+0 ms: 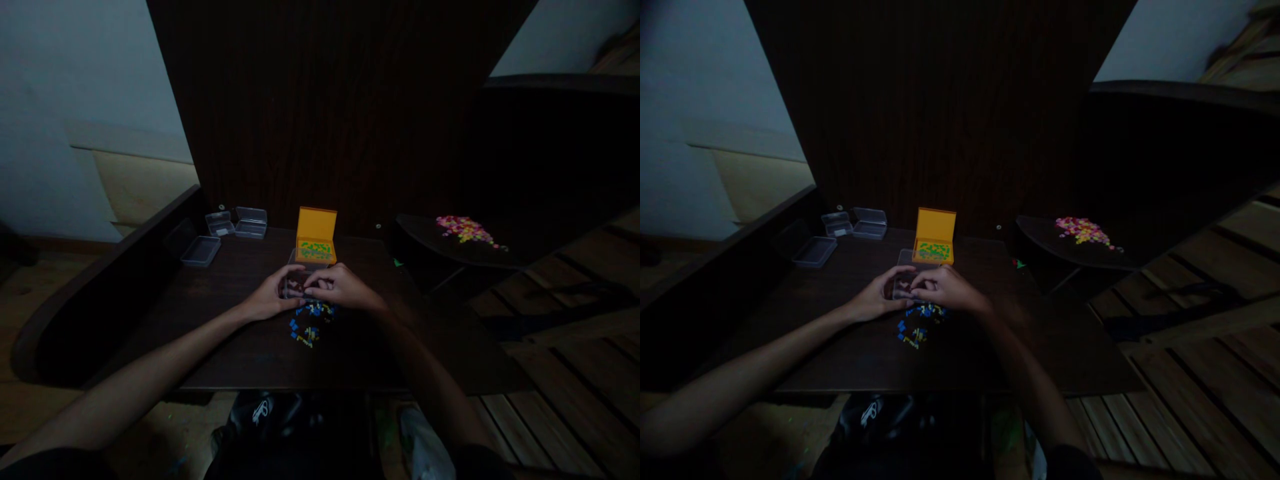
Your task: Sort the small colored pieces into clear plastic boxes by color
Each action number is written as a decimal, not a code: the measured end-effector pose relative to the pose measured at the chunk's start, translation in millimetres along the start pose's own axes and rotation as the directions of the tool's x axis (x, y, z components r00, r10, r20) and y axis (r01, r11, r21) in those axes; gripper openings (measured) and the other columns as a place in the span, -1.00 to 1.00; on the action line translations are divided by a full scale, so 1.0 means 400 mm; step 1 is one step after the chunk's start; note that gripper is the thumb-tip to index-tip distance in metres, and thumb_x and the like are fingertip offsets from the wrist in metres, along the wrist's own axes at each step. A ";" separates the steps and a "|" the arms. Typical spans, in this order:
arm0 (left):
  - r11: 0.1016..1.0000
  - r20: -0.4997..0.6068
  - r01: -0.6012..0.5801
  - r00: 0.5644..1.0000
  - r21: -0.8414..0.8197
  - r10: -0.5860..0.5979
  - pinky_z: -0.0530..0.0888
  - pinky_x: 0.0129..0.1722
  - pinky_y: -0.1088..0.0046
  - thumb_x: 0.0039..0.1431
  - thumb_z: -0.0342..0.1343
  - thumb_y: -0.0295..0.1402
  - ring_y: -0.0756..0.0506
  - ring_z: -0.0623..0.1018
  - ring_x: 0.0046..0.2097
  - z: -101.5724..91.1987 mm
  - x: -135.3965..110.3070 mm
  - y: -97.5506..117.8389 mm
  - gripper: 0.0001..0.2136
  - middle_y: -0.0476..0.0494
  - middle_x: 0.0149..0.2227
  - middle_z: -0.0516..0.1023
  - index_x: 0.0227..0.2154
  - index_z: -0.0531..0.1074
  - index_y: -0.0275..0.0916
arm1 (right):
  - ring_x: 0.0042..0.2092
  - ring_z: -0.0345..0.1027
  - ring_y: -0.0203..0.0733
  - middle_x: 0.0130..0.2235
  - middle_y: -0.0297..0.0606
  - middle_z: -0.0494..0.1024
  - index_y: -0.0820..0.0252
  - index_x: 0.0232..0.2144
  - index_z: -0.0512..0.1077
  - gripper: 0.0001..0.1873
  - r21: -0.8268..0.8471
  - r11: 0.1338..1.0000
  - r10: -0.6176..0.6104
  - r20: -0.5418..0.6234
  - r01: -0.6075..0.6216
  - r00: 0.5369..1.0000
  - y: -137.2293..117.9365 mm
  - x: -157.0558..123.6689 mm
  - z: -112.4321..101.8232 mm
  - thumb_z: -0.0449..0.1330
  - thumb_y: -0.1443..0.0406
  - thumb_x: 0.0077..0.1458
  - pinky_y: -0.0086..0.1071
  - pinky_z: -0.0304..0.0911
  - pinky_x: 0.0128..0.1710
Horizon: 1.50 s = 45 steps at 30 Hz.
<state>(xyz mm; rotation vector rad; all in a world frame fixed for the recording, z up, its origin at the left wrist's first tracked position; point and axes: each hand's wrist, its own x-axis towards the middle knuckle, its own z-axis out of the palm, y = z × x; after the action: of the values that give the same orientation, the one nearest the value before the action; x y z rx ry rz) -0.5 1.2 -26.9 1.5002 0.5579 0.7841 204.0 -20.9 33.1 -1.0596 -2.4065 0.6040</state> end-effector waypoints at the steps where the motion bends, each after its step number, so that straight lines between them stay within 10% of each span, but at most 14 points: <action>1: 1.000 0.008 -0.003 1.000 0.000 0.003 0.48 -0.07 0.28 -0.07 0.30 -0.41 -0.09 0.54 -0.12 0.003 -0.001 0.003 -0.36 -0.16 -0.13 0.48 0.09 0.18 -0.24 | -0.55 0.12 -0.42 -0.58 -0.42 0.35 0.28 -0.28 0.55 -0.78 -0.036 0.999 -0.001 0.009 0.002 1.000 -0.006 0.011 -0.001 0.17 0.25 0.12 -0.53 0.00 -0.51; 19: 0.996 0.001 -0.080 0.997 0.032 0.080 0.46 -0.03 0.27 -0.11 0.32 -0.43 -0.15 0.52 -0.04 0.011 -0.001 0.020 -0.37 -0.19 -0.09 0.50 0.07 0.22 -0.26 | -0.33 0.42 -0.30 -0.29 -0.29 0.60 0.17 -0.22 0.56 -0.81 -0.130 0.984 -0.088 0.267 0.126 0.960 -0.027 0.088 0.003 0.21 0.37 0.09 -0.46 0.18 -0.32; 37: 0.994 -0.035 -0.001 0.999 -0.112 -0.003 0.42 0.01 0.16 -0.13 0.35 -0.43 -0.11 0.54 -0.09 -0.011 0.007 0.002 -0.36 -0.21 -0.08 0.51 0.05 0.23 -0.22 | -0.56 0.11 -0.43 -0.60 -0.41 0.36 0.31 -0.31 0.56 -0.81 -0.041 0.997 -0.072 -0.042 0.071 0.996 -0.025 0.034 -0.059 0.18 0.31 0.10 -0.52 0.02 -0.51; 45: 0.999 -0.118 0.016 0.993 -0.033 -0.020 0.41 0.04 0.19 -0.14 0.35 -0.42 -0.13 0.53 -0.05 -0.036 0.014 0.006 -0.35 -0.26 0.01 0.47 0.06 0.23 -0.26 | -0.54 0.20 -0.42 -0.57 -0.42 0.40 0.22 -0.32 0.56 -0.80 -0.011 0.995 -0.086 0.340 0.095 0.936 -0.074 -0.010 -0.011 0.24 0.20 0.07 -0.51 0.04 -0.47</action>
<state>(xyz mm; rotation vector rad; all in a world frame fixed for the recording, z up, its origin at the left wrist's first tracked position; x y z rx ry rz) -8.0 14.5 -24.3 1.4241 0.6434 0.8679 192.1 -41.1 51.9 -0.9087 -2.7495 0.7782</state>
